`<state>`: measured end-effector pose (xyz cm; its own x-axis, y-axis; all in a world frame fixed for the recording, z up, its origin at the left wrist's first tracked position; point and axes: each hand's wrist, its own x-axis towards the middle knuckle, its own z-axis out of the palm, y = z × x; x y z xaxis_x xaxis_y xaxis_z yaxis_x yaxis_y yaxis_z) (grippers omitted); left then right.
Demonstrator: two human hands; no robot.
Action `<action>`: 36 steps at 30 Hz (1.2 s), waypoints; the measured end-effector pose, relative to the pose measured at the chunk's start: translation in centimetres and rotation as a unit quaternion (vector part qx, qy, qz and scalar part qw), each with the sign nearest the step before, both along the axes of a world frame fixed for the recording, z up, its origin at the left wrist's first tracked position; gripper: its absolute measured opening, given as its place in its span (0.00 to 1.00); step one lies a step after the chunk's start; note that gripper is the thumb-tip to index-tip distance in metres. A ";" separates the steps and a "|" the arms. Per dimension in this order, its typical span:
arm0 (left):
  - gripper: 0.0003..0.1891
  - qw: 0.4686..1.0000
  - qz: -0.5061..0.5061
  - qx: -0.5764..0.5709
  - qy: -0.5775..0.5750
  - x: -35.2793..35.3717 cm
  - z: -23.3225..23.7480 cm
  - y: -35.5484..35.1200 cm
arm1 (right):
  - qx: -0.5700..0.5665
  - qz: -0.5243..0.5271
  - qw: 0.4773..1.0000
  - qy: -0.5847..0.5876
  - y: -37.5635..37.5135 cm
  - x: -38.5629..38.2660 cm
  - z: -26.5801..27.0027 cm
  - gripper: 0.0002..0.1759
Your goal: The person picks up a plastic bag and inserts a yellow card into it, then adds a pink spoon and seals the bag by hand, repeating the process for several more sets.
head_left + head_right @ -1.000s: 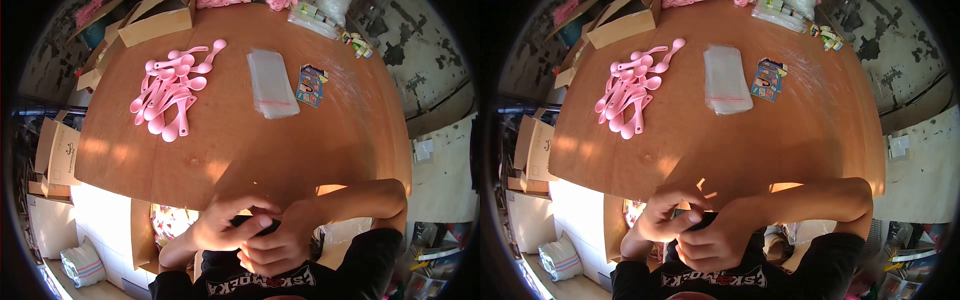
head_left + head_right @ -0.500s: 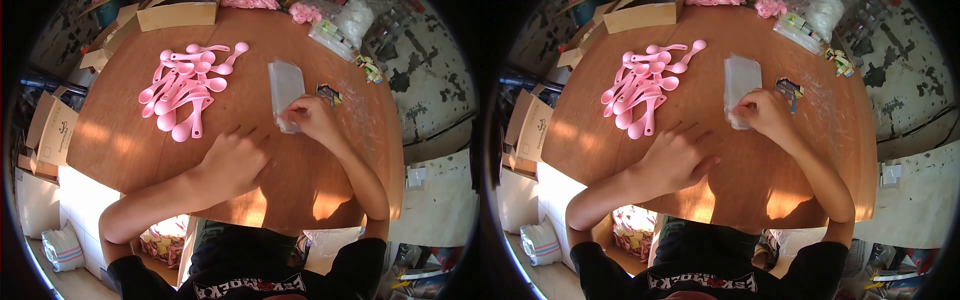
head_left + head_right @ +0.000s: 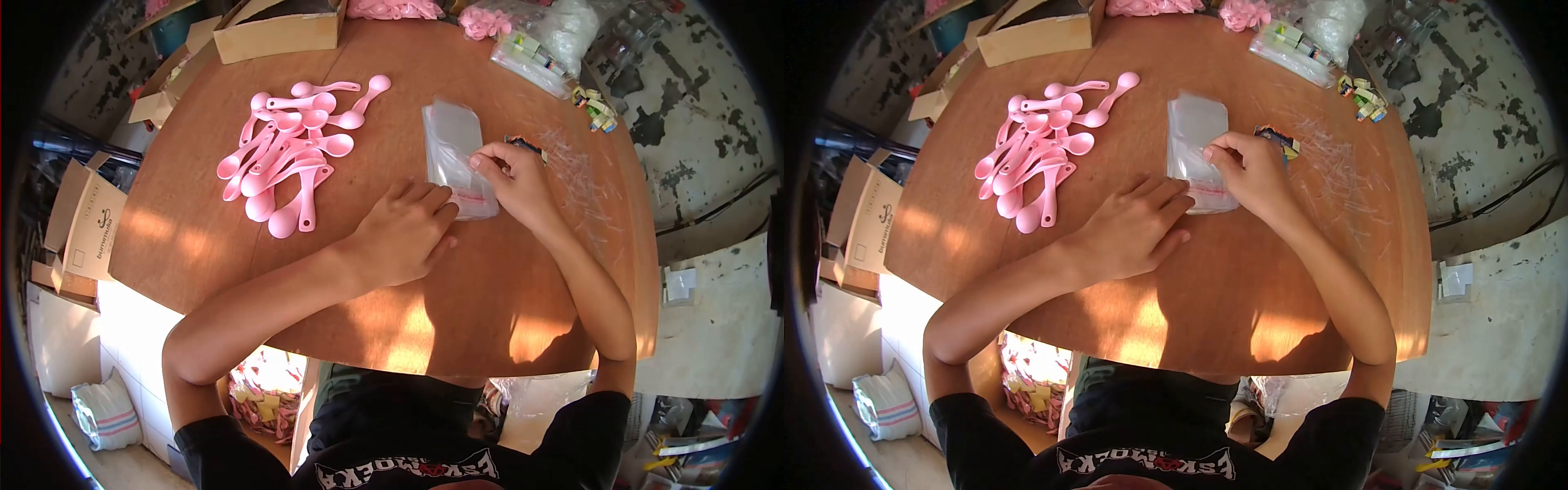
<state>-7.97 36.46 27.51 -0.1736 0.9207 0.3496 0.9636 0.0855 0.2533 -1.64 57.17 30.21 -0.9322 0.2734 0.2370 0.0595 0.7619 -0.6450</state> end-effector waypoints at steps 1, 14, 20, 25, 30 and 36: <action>0.19 1.000 0.000 0.000 0.002 0.0 -0.1 0.0 | 0.000 0.000 1.000 0.002 0.2 0.0 -0.1 0.08; 0.15 0.962 0.095 0.090 -0.239 -0.7 0.6 1.1 | -0.076 0.060 0.994 -0.055 1.3 0.4 -2.4 0.08; 0.16 0.923 0.111 0.153 -0.336 -2.3 0.0 3.2 | -0.104 0.092 0.987 -0.079 1.2 0.6 -2.0 0.09; 0.15 0.924 0.110 0.136 -0.340 -1.7 0.1 3.1 | -0.158 0.040 0.985 -0.049 1.5 0.4 -2.6 0.07; 0.16 0.928 0.117 0.119 -0.334 -1.4 0.2 2.5 | -0.022 -0.012 0.998 0.065 1.3 0.7 -1.5 0.06; 0.13 0.986 0.116 0.042 -0.110 -0.8 0.3 2.0 | 0.056 -0.001 0.985 0.161 -0.3 2.2 1.5 0.09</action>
